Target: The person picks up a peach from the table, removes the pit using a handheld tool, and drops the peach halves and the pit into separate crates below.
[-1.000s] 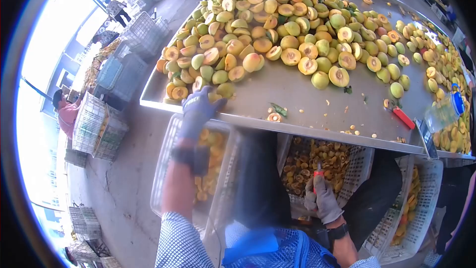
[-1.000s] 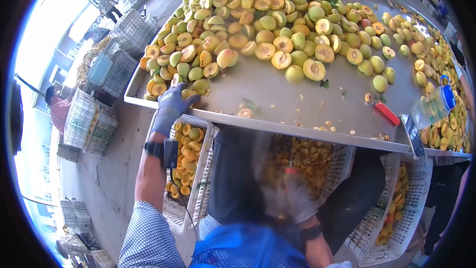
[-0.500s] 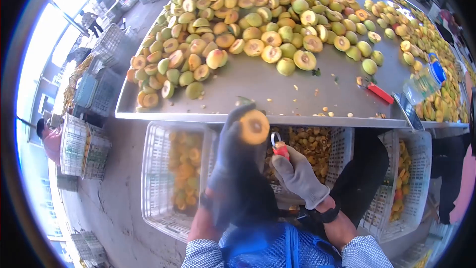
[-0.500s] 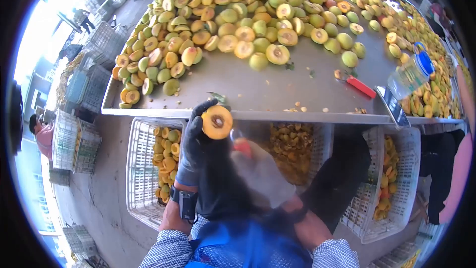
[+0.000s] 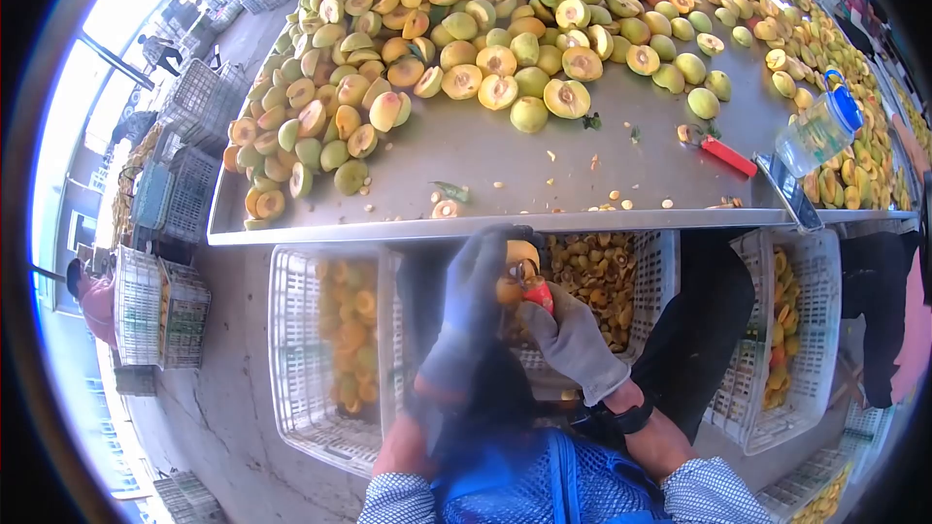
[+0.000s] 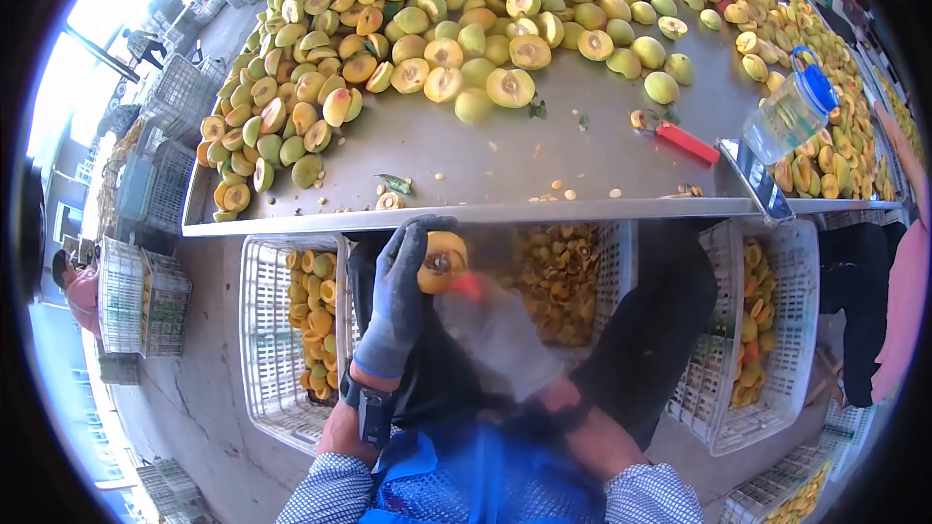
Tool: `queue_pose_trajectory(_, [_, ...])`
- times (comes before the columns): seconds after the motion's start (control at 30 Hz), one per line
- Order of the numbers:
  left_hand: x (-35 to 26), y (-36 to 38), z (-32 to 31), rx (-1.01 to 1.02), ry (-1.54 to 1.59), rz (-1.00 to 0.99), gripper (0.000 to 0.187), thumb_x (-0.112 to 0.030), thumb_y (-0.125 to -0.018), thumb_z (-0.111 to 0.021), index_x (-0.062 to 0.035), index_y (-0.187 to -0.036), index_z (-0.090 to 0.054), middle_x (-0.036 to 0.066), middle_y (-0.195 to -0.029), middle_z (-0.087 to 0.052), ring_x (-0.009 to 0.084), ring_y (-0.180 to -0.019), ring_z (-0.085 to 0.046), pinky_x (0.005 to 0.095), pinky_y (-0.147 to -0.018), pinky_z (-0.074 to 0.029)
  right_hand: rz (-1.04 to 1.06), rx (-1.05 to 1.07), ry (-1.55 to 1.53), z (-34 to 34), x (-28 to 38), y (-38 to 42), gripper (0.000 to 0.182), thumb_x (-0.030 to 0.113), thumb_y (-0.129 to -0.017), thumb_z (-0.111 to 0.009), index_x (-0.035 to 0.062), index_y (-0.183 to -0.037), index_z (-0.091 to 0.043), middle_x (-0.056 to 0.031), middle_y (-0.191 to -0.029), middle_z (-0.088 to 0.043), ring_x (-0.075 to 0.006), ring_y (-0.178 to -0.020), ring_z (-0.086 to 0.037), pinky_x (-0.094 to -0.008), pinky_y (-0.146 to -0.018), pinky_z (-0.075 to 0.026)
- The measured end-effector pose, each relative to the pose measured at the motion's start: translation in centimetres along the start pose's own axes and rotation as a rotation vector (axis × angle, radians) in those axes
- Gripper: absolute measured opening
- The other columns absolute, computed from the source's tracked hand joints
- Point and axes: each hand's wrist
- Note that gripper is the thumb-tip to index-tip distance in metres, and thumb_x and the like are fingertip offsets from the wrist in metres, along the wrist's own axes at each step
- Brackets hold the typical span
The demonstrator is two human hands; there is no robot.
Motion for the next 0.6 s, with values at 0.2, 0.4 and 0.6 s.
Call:
queue_pose_trajectory(0.2, [2.2,0.3,-0.3,-0.151,-0.212,-0.117,0.029,-0.024,-0.099,-0.048,0.0003,-0.111,-0.059,0.007,-0.096,-0.063,0.0118,-0.089,-0.057,0.0263,-0.079,-0.046,0.004,-0.030,-0.060,-1.6,-1.0,0.3,0.043,0.041,-0.092,-0.055,0.0012,-0.108,-0.059,-0.0113,-0.084,-0.064,-0.0184,-0.078,-0.061,-0.0332,-0.072,-0.048])
queue_pose_trajectory(0.4, [3.6,0.3,0.3,-0.112,-0.213,-0.207,0.028,-0.023,-0.099,-0.047,-0.0001,-0.111,-0.056,0.007,-0.100,-0.061,0.0134,-0.092,-0.057,0.0280,-0.080,-0.048,0.002,0.011,-0.198,-1.5,-1.1,0.0,0.032,0.030,-0.096,-0.051,-0.0003,-0.104,-0.059,-0.0074,-0.079,-0.062,-0.0138,-0.072,-0.056,-0.0307,-0.066,-0.047])
queue_pose_trajectory(0.6, [-0.5,0.9,0.4,0.073,0.060,0.080,0.026,-0.024,-0.097,-0.051,-0.0004,-0.108,-0.054,0.009,-0.102,-0.062,0.0143,-0.093,-0.058,0.0293,-0.080,-0.049,-0.076,0.111,-0.213,-0.6,-1.2,0.9,0.029,0.028,-0.097,-0.052,0.0011,-0.103,-0.059,-0.0023,-0.077,-0.059,-0.0101,-0.070,-0.054,-0.0278,-0.064,-0.045])
Point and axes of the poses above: each hand's wrist, its own y-axis away from the middle knuckle, its own z-axis out of the back of the hand, x = y × z
